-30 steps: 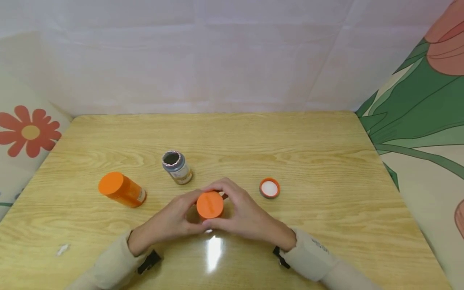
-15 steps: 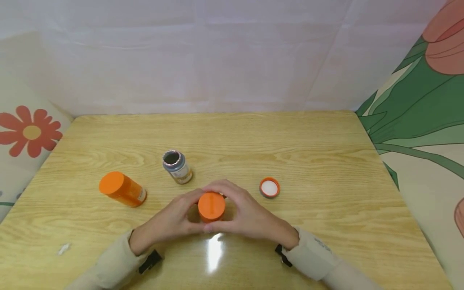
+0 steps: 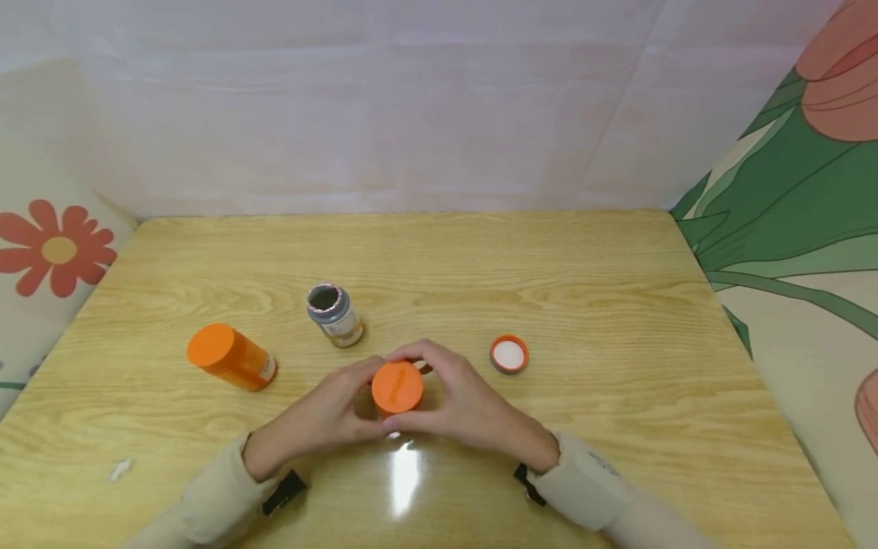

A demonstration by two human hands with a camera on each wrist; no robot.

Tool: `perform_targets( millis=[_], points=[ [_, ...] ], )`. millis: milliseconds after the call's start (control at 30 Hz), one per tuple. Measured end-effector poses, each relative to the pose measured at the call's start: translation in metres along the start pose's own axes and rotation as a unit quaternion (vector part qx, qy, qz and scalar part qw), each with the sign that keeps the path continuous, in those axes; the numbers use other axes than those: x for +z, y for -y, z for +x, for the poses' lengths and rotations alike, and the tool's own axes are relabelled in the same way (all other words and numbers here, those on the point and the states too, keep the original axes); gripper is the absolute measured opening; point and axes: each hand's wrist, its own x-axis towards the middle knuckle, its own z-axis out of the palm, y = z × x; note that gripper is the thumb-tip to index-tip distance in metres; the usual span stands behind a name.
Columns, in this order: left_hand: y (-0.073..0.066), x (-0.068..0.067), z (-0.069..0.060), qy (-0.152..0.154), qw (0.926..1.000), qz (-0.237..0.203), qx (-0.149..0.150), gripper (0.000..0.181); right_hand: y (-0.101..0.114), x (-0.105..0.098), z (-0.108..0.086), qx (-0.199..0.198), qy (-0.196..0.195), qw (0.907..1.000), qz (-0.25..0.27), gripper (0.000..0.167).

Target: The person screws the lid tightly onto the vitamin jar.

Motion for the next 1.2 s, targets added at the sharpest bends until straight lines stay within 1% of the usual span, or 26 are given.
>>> perform_targets(
  millis=[133,400,567,700,800,1000,1100,1200],
  points=[
    [0.0,-0.001,0.0,0.007,1.0,0.001,-0.006,0.057,0.0,0.001,-0.001,0.004,0.003,1.0,0.001,0.066],
    [0.002,-0.003,-0.001,0.013,0.9998,0.013,-0.01,0.055,0.002,0.001,-0.003,0.02,0.028,0.9994,0.003,0.065],
    [0.0,-0.004,-0.001,0.016,0.9997,0.011,-0.017,0.055,0.006,-0.004,-0.004,0.026,0.052,0.9982,-0.015,0.065],
    [-0.001,-0.005,0.0,0.018,0.9998,0.003,-0.012,0.06,0.009,-0.007,-0.005,0.022,0.063,0.9973,-0.031,0.067],
    [-0.002,-0.006,0.002,0.018,0.9998,0.003,-0.006,0.063,0.009,-0.008,-0.006,0.019,0.059,0.9975,-0.034,0.065],
    [-0.002,-0.004,0.003,0.02,0.9998,0.003,-0.002,0.06,0.006,-0.004,-0.008,0.015,0.022,0.9993,-0.026,0.06],
    [-0.001,-0.004,0.002,0.022,0.9997,-0.003,-0.013,0.059,0.005,-0.002,-0.007,0.009,0.01,0.9997,-0.018,0.06],
    [-0.001,-0.004,0.001,0.022,0.9995,-0.008,-0.024,0.059,0.004,0.0,-0.004,0.011,0.007,0.9998,-0.017,0.059]
  ],
)
